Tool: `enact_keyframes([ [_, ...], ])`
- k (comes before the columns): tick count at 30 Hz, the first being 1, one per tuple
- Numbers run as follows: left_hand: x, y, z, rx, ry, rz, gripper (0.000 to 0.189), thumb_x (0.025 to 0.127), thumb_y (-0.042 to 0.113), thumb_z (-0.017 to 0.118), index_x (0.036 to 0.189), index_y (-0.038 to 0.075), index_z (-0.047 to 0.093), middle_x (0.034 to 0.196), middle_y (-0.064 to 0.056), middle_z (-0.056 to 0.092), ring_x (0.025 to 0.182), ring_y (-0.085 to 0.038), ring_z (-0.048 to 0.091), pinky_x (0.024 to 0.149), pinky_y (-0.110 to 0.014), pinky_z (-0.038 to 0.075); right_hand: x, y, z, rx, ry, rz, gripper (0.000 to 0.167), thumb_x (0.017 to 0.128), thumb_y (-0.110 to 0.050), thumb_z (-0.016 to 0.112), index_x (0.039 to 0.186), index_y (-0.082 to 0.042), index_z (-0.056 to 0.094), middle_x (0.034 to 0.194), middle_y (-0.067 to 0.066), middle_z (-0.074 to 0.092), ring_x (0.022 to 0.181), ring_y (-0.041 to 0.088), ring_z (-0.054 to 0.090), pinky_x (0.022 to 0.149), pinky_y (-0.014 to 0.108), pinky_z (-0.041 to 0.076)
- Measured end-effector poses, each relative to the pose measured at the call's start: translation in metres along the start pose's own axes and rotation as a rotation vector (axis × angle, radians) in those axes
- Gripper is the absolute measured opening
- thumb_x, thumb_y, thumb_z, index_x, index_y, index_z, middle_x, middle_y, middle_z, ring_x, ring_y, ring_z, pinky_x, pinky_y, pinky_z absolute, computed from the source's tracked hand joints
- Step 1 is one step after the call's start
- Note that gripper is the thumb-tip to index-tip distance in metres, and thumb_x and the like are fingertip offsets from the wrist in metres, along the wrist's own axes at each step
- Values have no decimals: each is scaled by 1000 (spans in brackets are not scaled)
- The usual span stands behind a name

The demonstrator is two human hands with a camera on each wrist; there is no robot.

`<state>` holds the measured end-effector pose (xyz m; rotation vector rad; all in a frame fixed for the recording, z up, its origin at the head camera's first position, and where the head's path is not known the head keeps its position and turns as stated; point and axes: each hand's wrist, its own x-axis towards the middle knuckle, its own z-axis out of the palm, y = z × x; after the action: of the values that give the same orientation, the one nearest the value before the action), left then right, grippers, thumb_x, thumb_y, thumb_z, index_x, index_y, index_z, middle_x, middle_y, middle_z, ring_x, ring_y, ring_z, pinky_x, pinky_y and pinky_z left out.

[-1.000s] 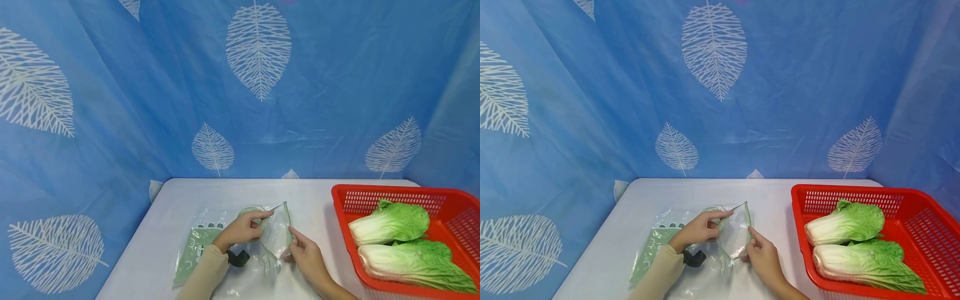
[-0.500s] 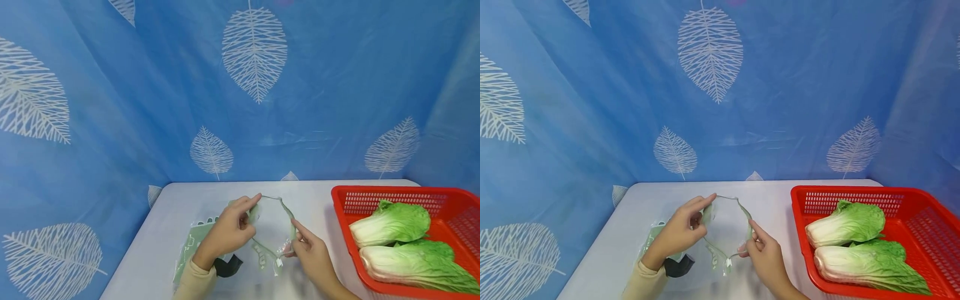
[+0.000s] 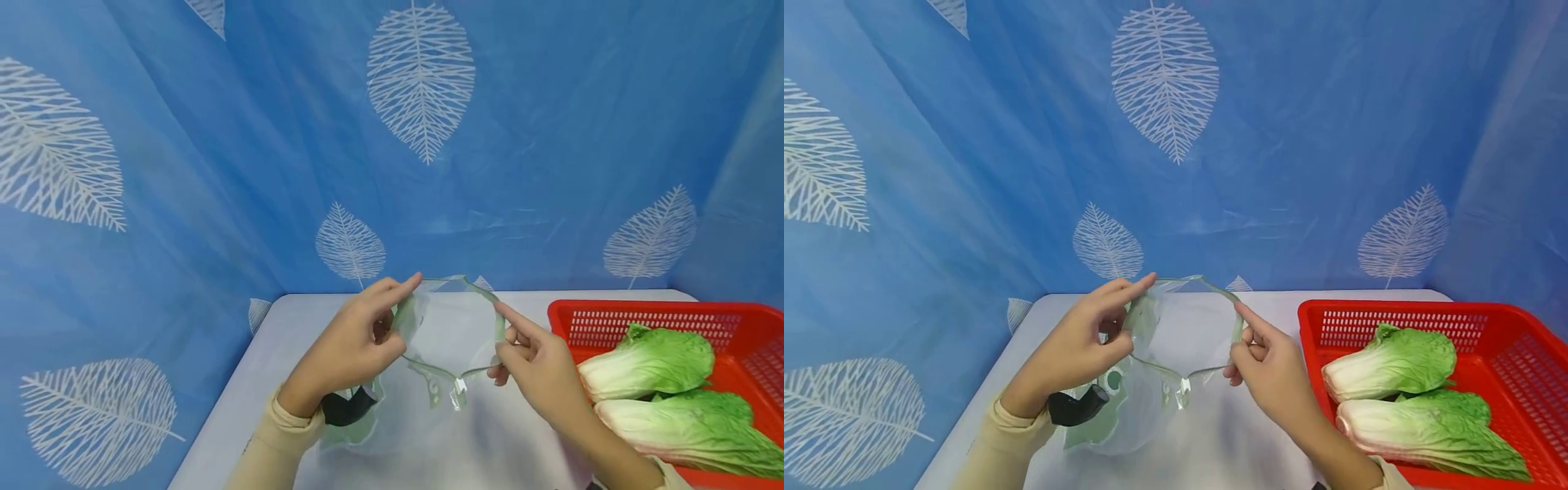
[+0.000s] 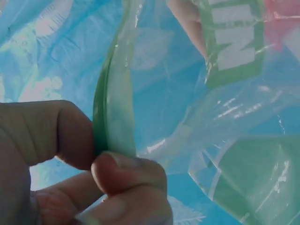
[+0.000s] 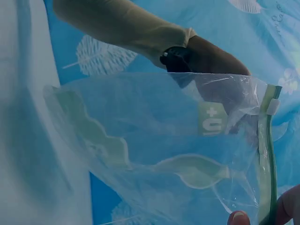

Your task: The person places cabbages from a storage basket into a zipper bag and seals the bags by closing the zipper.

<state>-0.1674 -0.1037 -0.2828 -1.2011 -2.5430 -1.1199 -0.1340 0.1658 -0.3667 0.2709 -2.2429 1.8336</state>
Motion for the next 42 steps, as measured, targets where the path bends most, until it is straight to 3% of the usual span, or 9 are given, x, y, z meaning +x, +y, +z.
enact_keyframes([
  [6, 10, 23, -24, 32, -14, 116, 77, 84, -8, 51, 155, 23, 46, 121, 3, 56, 57, -9, 41, 52, -25, 41, 22, -30, -11, 1, -67, -68, 61, 99, 0, 54, 158, -15, 41, 86, 20, 54, 66, 28, 71, 64, 38, 60],
  [11, 16, 32, -36, 107, -49, 63, 71, 87, -6, 51, 152, 22, 50, 120, 0, 54, 53, -9, 37, 50, -26, 38, 38, -42, -13, 26, -130, -18, 63, 99, -4, 55, 159, -15, 38, 87, 22, 53, 70, 31, 71, 67, 41, 61],
  [16, 16, 27, -42, 121, -62, -19, 71, 86, -6, 52, 154, 12, 47, 110, 1, 53, 59, -11, 40, 55, -27, 38, 42, -36, -15, 16, -162, 40, 63, 99, -4, 54, 159, -15, 38, 86, 21, 55, 71, 31, 71, 69, 40, 61],
  [20, 14, 19, -45, 81, -73, -50, 72, 85, -6, 52, 155, 12, 45, 108, 2, 50, 62, -13, 39, 58, -28, 37, 40, -30, -15, 11, -188, 41, 64, 98, -3, 55, 159, -16, 38, 87, 21, 56, 71, 32, 70, 70, 39, 60],
  [35, 20, 6, -48, -117, -167, -96, 70, 92, -5, 52, 159, 13, 38, 120, -3, 48, 66, -17, 43, 65, -30, 42, 34, -15, -25, 172, -269, -105, 66, 103, -5, 59, 162, -8, 29, 89, 16, 49, 75, 32, 71, 64, 41, 60],
  [42, 22, 8, -47, -180, -202, -72, 70, 97, -2, 56, 161, 15, 35, 121, -3, 47, 70, -20, 48, 65, -30, 43, 33, -13, -29, 211, -278, -138, 66, 103, -4, 58, 162, -7, 28, 89, 12, 48, 75, 30, 72, 64, 41, 60],
])
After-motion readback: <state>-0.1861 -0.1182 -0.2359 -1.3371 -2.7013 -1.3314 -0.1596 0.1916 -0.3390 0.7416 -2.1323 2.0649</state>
